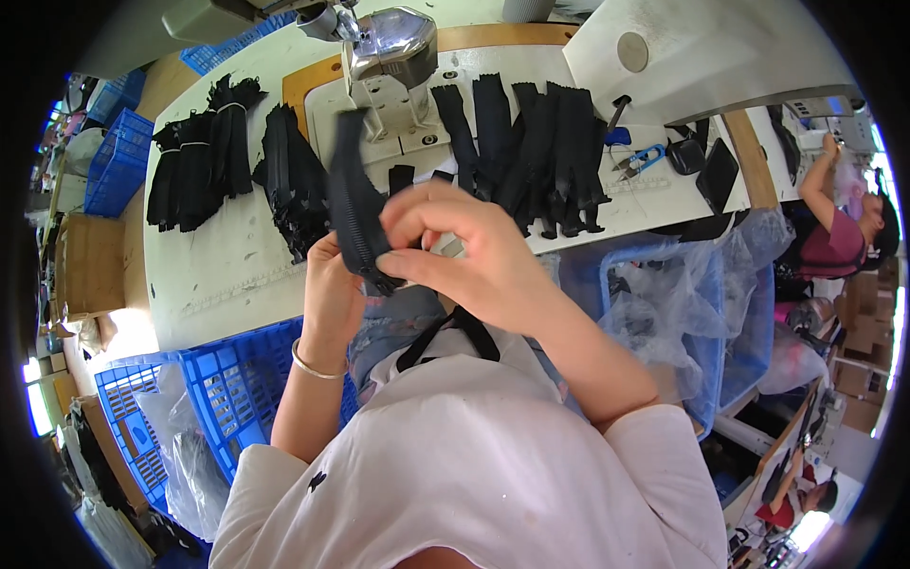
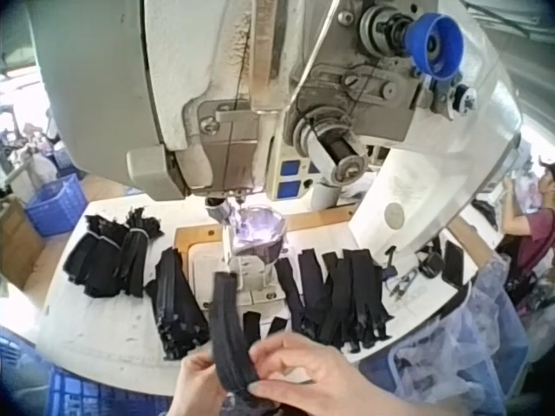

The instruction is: Operating an industrial sewing or punching machine to process shoe components, followed by bundling and bagging them.

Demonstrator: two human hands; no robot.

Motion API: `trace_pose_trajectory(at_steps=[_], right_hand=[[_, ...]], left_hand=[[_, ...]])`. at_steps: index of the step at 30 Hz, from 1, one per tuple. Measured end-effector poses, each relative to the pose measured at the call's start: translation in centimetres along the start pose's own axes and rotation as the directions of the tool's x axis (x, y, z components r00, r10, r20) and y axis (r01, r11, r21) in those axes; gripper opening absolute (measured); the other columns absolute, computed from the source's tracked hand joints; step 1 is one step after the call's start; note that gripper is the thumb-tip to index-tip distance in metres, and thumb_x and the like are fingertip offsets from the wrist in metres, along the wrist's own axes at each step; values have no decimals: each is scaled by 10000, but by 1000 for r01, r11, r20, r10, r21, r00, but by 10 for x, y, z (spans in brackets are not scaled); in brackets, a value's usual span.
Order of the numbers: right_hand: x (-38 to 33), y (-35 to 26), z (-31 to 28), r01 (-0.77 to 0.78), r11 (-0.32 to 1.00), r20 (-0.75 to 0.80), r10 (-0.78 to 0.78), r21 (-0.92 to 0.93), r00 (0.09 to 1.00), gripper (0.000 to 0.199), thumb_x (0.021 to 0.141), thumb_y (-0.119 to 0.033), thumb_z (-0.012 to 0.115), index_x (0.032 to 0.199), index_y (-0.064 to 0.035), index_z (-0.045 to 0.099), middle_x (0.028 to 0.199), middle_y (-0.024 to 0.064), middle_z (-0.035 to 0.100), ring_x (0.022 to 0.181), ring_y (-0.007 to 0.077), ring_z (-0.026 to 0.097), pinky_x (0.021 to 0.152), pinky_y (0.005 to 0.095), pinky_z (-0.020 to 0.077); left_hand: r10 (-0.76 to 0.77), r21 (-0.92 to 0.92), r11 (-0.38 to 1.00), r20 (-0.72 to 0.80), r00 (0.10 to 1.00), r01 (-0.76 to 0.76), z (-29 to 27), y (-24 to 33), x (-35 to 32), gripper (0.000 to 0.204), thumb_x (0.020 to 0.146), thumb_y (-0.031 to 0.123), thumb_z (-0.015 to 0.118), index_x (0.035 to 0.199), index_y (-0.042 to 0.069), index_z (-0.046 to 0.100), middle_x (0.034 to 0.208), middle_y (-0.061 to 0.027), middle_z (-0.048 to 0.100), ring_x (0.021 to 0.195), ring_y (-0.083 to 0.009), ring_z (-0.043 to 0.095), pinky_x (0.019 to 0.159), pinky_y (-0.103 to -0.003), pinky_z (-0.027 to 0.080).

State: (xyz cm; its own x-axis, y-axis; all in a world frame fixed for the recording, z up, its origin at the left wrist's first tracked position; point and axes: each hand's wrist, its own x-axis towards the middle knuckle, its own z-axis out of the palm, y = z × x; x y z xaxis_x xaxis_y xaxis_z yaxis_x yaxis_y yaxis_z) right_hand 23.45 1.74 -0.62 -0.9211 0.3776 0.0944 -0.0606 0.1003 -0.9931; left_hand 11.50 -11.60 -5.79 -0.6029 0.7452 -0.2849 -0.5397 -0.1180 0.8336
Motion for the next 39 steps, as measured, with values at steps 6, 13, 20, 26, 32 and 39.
trace_pose_trajectory(at_steps=[6,13,20,26,32,39], right_hand=[[7,32,5,-309,945,-24,313,106,949,145,850,-103,675,877,25,613,755,25,622,664,79,596,604,226,465],[7,24,2,-327,940,-48,333,95,942,101,868,-83,654,877,-3,593,735,11,605,637,66,586,576,212,479],[9,21,-11,-429,887,40,428,170,903,200,854,-169,687,831,26,650,667,62,650,581,100,632,530,207,506],[9,24,-14,-420,895,84,412,152,907,192,862,-151,674,851,41,673,687,74,664,583,97,635,536,204,509],[9,17,-13,-386,909,78,378,156,922,181,855,-120,673,856,60,663,697,74,665,597,99,631,559,210,512],[12,-10,-1,-161,984,-99,153,-73,983,140,838,-99,676,849,38,652,695,77,671,643,100,651,568,223,501]], left_hand=[[41,56,997,81,996,-46,-2,6,-1,266,929,157,537,911,-78,659,784,-117,657,638,-177,647,524,-279,541],[56,313,948,-7,998,-51,14,18,5,305,863,134,685,627,1,544,582,-41,541,474,-122,579,462,-245,516],[36,235,971,-4,999,-35,16,17,5,300,864,149,684,633,2,562,573,-33,526,475,-102,559,432,-239,503],[48,324,945,-20,999,-39,19,16,2,245,860,137,684,692,-24,608,576,-22,522,462,-82,504,458,-238,509],[75,331,941,-21,997,-64,26,23,1,219,862,138,681,724,-24,627,586,-10,522,484,-78,507,462,-229,487],[300,320,900,40,953,-297,22,58,21,254,909,161,631,701,19,600,640,-36,589,509,-76,542,473,-216,457]])
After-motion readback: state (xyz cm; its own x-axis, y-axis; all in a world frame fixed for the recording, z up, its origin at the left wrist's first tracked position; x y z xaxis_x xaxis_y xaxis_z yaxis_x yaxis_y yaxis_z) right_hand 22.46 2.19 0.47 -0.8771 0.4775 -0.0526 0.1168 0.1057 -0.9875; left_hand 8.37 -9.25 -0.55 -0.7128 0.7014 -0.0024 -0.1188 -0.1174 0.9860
